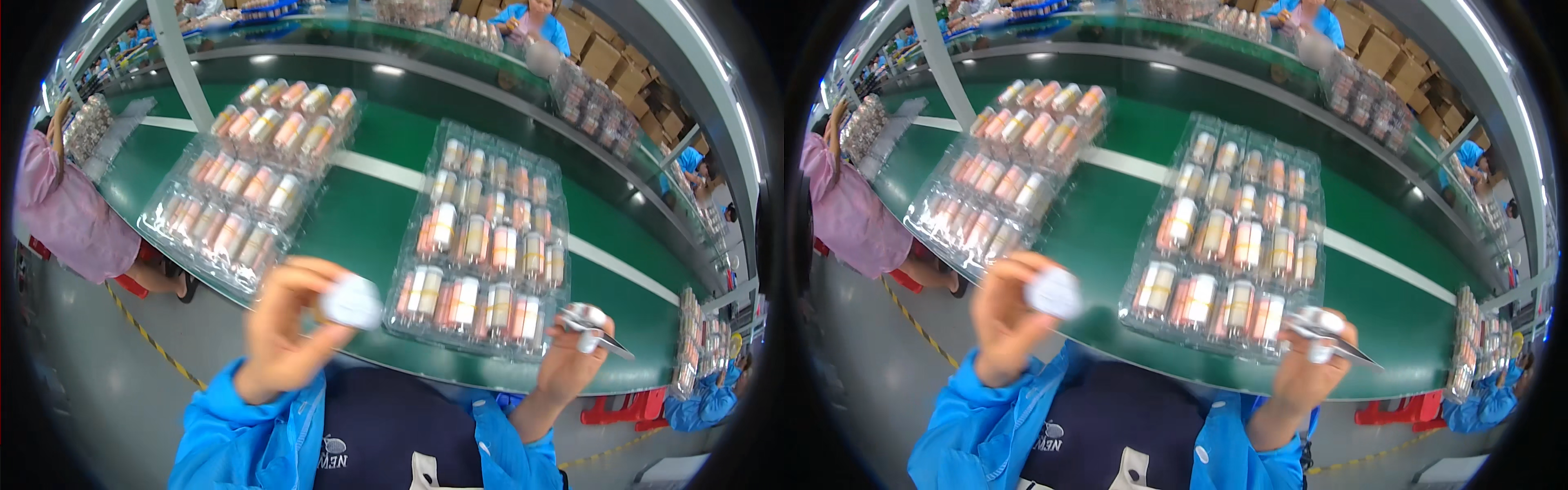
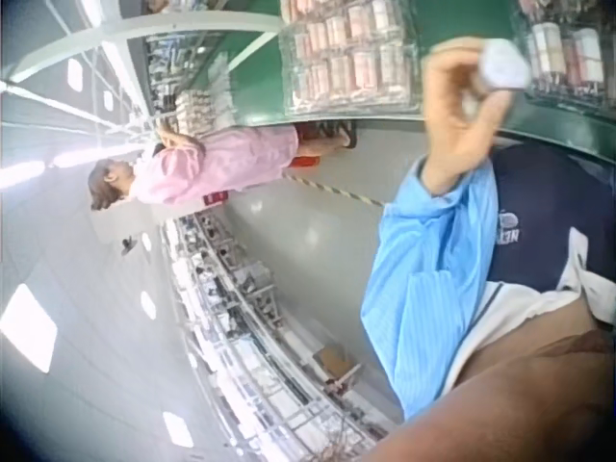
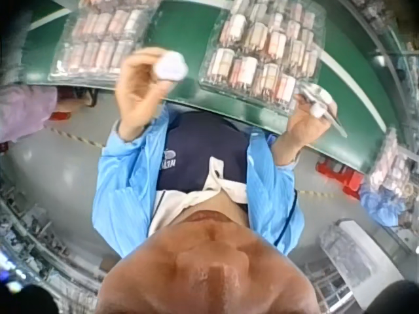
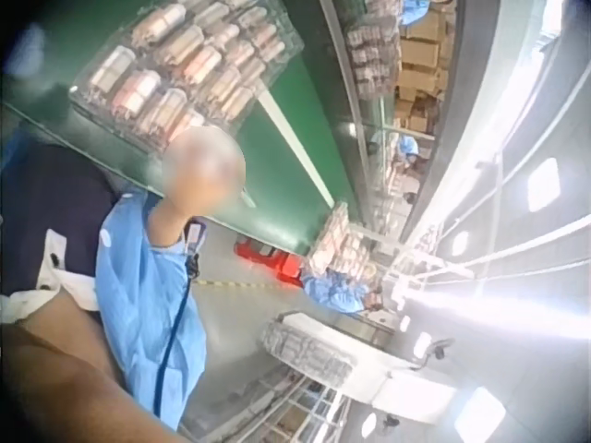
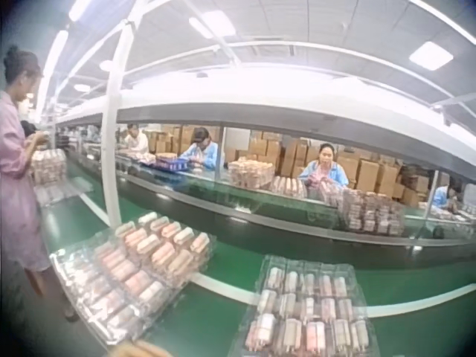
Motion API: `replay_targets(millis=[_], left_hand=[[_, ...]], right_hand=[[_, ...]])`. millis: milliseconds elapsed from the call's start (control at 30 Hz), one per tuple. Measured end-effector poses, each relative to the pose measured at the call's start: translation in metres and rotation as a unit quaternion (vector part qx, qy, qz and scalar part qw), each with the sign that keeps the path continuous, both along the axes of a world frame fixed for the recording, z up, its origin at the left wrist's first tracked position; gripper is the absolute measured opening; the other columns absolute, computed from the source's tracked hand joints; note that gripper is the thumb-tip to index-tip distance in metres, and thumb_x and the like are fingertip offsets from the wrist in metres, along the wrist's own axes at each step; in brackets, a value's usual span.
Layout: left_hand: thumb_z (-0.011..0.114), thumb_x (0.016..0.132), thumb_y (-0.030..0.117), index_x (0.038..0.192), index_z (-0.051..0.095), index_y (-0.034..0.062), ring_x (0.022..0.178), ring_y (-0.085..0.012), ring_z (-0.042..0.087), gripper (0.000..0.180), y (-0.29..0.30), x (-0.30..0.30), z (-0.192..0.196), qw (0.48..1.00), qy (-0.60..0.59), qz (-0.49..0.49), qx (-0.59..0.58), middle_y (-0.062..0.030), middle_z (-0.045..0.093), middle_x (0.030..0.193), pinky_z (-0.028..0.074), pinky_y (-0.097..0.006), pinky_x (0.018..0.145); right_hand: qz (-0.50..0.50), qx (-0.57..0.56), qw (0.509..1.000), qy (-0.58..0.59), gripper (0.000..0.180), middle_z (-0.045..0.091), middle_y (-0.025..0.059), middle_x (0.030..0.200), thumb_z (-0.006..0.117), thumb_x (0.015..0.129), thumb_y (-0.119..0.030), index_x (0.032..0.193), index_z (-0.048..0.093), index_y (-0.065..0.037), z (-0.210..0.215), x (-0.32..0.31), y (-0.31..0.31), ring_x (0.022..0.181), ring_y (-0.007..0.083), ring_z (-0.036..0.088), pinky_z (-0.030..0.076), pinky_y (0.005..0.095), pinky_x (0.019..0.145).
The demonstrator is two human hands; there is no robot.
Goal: The person uses tweezers to insert small white components into the top of cylindrical objects wrapped in rubber bands. The person handles the items one at a time, picking them from a clear plastic tray, performing the insertion, and placing them back into the tray.
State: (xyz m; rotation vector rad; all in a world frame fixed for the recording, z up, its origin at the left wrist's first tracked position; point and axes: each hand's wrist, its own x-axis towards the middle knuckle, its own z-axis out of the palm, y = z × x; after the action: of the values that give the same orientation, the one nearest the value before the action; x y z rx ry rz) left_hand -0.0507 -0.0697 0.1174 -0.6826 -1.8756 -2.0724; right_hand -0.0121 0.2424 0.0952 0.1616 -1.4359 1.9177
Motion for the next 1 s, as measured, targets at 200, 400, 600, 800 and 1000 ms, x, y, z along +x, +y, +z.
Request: replay_targets(millis=[200, 400, 600, 800, 1000], left_hand=[[0.067, 0.082, 0.008, 0.118, 0.049, -0.0060, 0.109, -0.0234, 0.053, 0.043, 0.062, 0.011, -0.022, 0.978, -0.104, -0.179, 0.026, -0.0158, 0.051, 0.114, 0.042, -0.036, 0.095], [0.065, 0.084, 0.010, 0.120, 0.050, -0.0092, 0.112, -0.0251, 0.051, 0.043, 0.071, 0.009, -0.021, 0.969, -0.114, -0.217, 0.018, -0.0182, 0.050, 0.118, 0.039, -0.037, 0.097], [0.062, 0.086, 0.009, 0.121, 0.051, -0.0087, 0.113, -0.0253, 0.050, 0.042, 0.072, 0.007, -0.025, 0.965, -0.109, -0.238, 0.033, -0.0188, 0.050, 0.119, 0.039, -0.036, 0.098], [0.061, 0.083, 0.000, 0.123, 0.051, -0.0072, 0.113, -0.0241, 0.050, 0.041, 0.073, 0.003, -0.032, 0.971, -0.058, -0.230, 0.026, -0.0171, 0.048, 0.121, 0.042, -0.034, 0.096], [0.061, 0.081, -0.004, 0.121, 0.051, -0.0080, 0.113, -0.0247, 0.051, 0.042, 0.072, 0.003, -0.036, 0.971, -0.049, -0.229, 0.049, -0.0180, 0.046, 0.121, 0.045, -0.033, 0.093]], right_hand=[[0.118, 0.107, 0.987, -0.023, 0.026, 0.065, 0.0173, 0.091, 0.075, 0.075, -0.009, 0.095, 0.064, 0.002, 0.019, 0.006, -0.055, 0.080, 0.0249, 0.066, 0.055, 0.0332, 0.069], [0.137, 0.143, 0.980, -0.036, 0.024, 0.068, 0.0156, 0.089, 0.076, 0.068, -0.003, 0.090, 0.069, 0.002, 0.027, 0.003, -0.056, 0.079, 0.0233, 0.066, 0.053, 0.0299, 0.066], [0.148, 0.172, 0.972, -0.056, 0.021, 0.067, 0.0166, 0.086, 0.075, 0.070, -0.002, 0.089, 0.067, 0.003, 0.027, -0.001, -0.051, 0.076, 0.0231, 0.067, 0.052, 0.0296, 0.064], [0.140, 0.181, 0.971, -0.070, 0.020, 0.067, 0.0170, 0.086, 0.074, 0.072, -0.002, 0.089, 0.066, 0.004, 0.027, 0.000, -0.051, 0.076, 0.0231, 0.067, 0.053, 0.0297, 0.065], [0.139, 0.177, 0.973, -0.059, 0.020, 0.068, 0.0170, 0.087, 0.075, 0.071, -0.002, 0.089, 0.067, 0.003, 0.027, 0.001, -0.056, 0.076, 0.0234, 0.067, 0.053, 0.0299, 0.065]])
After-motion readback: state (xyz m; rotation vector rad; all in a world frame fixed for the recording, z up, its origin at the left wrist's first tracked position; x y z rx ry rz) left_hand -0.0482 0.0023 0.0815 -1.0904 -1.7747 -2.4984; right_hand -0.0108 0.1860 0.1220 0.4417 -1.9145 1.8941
